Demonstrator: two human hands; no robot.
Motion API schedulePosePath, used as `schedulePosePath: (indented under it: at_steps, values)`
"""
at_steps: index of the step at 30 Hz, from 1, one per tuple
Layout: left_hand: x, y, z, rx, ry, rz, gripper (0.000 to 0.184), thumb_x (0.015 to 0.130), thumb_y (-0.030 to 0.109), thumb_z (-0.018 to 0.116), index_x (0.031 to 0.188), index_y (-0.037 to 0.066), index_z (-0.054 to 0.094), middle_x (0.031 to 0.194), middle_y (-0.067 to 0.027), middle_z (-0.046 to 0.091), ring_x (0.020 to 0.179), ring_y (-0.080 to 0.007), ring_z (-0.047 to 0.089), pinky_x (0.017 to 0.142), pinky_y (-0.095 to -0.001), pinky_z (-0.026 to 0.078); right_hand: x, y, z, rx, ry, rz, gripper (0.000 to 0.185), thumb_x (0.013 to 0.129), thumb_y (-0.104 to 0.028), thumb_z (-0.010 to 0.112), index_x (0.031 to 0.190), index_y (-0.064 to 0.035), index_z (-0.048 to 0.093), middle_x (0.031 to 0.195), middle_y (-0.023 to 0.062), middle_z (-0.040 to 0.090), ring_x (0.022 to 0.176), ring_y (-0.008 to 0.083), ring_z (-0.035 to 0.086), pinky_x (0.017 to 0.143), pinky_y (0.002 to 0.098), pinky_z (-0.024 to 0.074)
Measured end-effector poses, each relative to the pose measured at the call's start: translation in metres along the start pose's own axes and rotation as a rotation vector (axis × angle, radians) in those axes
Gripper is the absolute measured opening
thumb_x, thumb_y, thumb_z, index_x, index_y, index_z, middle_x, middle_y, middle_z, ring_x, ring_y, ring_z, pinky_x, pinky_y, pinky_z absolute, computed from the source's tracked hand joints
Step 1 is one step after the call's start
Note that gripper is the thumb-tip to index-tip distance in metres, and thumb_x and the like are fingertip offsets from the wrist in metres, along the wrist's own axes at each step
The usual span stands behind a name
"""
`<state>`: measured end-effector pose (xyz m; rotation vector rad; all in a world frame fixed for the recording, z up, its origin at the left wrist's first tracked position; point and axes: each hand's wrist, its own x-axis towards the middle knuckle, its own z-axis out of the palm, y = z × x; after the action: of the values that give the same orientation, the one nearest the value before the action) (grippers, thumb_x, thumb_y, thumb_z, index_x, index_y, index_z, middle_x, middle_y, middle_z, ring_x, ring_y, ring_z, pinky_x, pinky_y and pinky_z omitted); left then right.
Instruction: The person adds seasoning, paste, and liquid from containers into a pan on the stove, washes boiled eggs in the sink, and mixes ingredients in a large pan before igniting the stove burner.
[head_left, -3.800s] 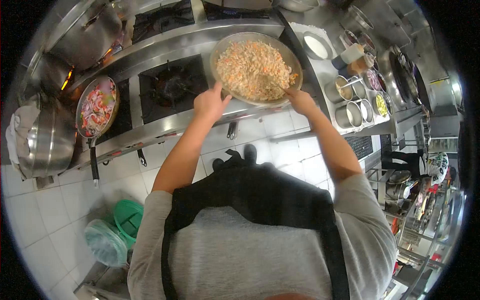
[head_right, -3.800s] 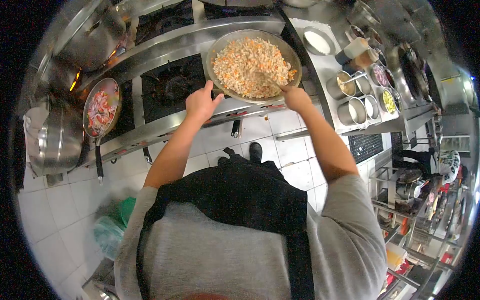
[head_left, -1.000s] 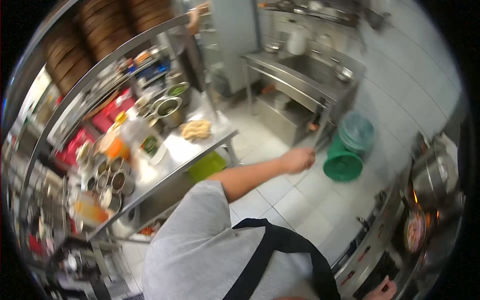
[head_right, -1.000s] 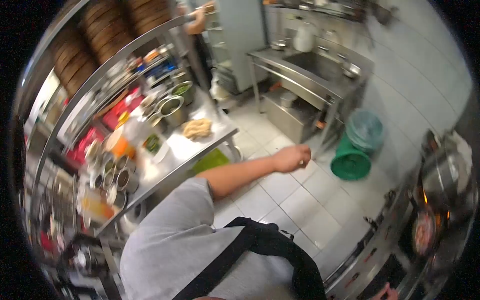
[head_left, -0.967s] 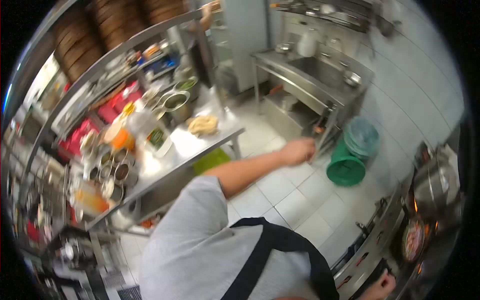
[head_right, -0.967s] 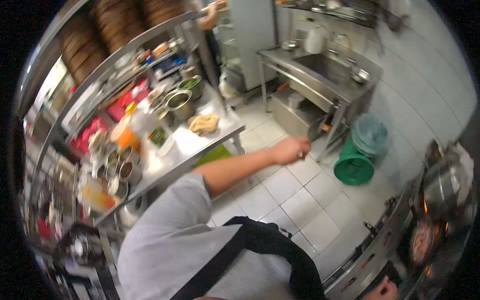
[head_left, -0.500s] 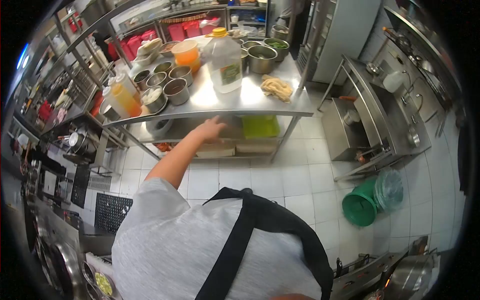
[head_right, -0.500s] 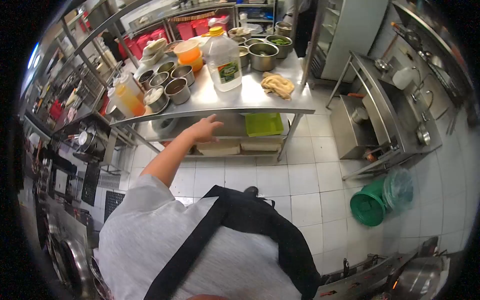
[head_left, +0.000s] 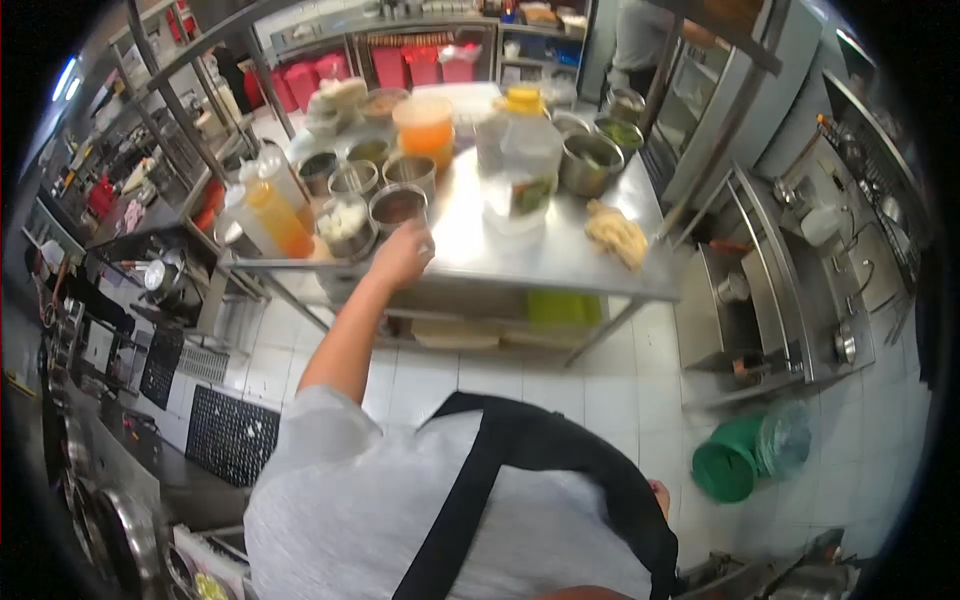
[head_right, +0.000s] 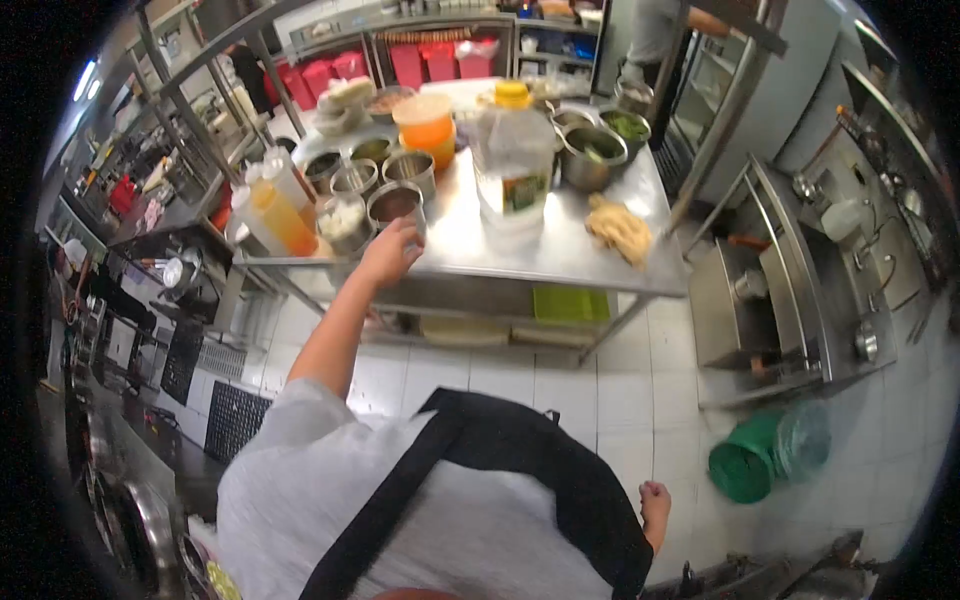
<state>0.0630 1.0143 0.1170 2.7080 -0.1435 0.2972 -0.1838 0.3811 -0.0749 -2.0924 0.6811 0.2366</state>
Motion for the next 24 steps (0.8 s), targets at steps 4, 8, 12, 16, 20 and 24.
schedulePosePath:
  at_steps: [4, 8, 12, 16, 20, 24]
  values:
    - [0.023, -0.048, -0.062, -0.042, 0.392, -0.067, 0.011, 0.075, 0.009, 0.062, 0.082, 0.003, 0.056, 0.100, -0.0137, 0.053, 0.095, -0.0334, 0.052, 0.083, -0.0378, 0.043, 0.052, -0.085, 0.063, -0.044, -0.171, -0.035, 0.032, 0.072, -0.019, 0.069, 0.097, -0.0011, 0.062, 0.073, 0.0065, 0.061, 0.060, 0.0130, 0.055, 0.056, 0.0277, 0.0462]
    - [0.052, -0.096, -0.162, 0.172, 0.856, 0.112, 0.014, 0.073, 0.007, 0.062, 0.085, 0.005, 0.057, 0.096, -0.0147, 0.056, 0.092, -0.0331, 0.052, 0.081, -0.0409, 0.042, 0.077, -0.177, 0.110, -0.261, -0.156, -0.211, 0.038, 0.070, -0.025, 0.071, 0.101, -0.0058, 0.062, 0.084, 0.0131, 0.065, 0.075, 0.0239, 0.062, 0.069, 0.0336, 0.0495]
    - [0.107, -0.051, -0.307, 0.262, 1.081, 0.578, 0.049, 0.070, 0.022, 0.071, 0.113, 0.008, 0.053, 0.107, -0.0143, 0.056, 0.108, -0.0326, 0.050, 0.093, -0.0411, 0.038, 0.099, -0.241, 0.151, -0.335, -0.232, -0.306, 0.041, 0.070, -0.029, 0.071, 0.103, -0.0069, 0.062, 0.090, 0.0149, 0.064, 0.084, 0.0278, 0.062, 0.076, 0.0364, 0.0486]
    - [0.211, 0.027, -0.365, 0.399, 0.672, 0.730, 0.078, 0.068, 0.039, 0.073, 0.134, 0.018, 0.036, 0.132, -0.0184, 0.040, 0.123, -0.0349, 0.037, 0.102, -0.0403, 0.031, 0.106, -0.307, 0.178, -0.474, -0.216, -0.482, 0.040, 0.071, -0.029, 0.070, 0.102, -0.0062, 0.061, 0.091, 0.0168, 0.063, 0.085, 0.0307, 0.061, 0.075, 0.0369, 0.0484]
    - [0.299, 0.028, -0.374, 0.108, 0.190, 0.561, 0.072, 0.072, 0.022, 0.075, 0.131, 0.008, 0.035, 0.124, -0.0100, 0.046, 0.114, -0.0194, 0.044, 0.098, -0.0332, 0.036, 0.089, -0.336, 0.193, -0.259, -0.252, -0.619, 0.038, 0.072, -0.024, 0.069, 0.104, -0.0040, 0.060, 0.090, 0.0152, 0.064, 0.079, 0.0274, 0.062, 0.072, 0.0339, 0.0487]
    - [0.250, 0.032, -0.365, 0.606, 0.571, 0.497, 0.020, 0.079, 0.013, 0.062, 0.097, 0.005, 0.060, 0.098, -0.0124, 0.060, 0.086, -0.0257, 0.059, 0.074, -0.0339, 0.046, 0.056, -0.333, 0.172, -0.223, -0.211, -0.531, 0.041, 0.073, -0.028, 0.068, 0.106, -0.0062, 0.058, 0.092, 0.0147, 0.063, 0.085, 0.0302, 0.060, 0.075, 0.0380, 0.0478]
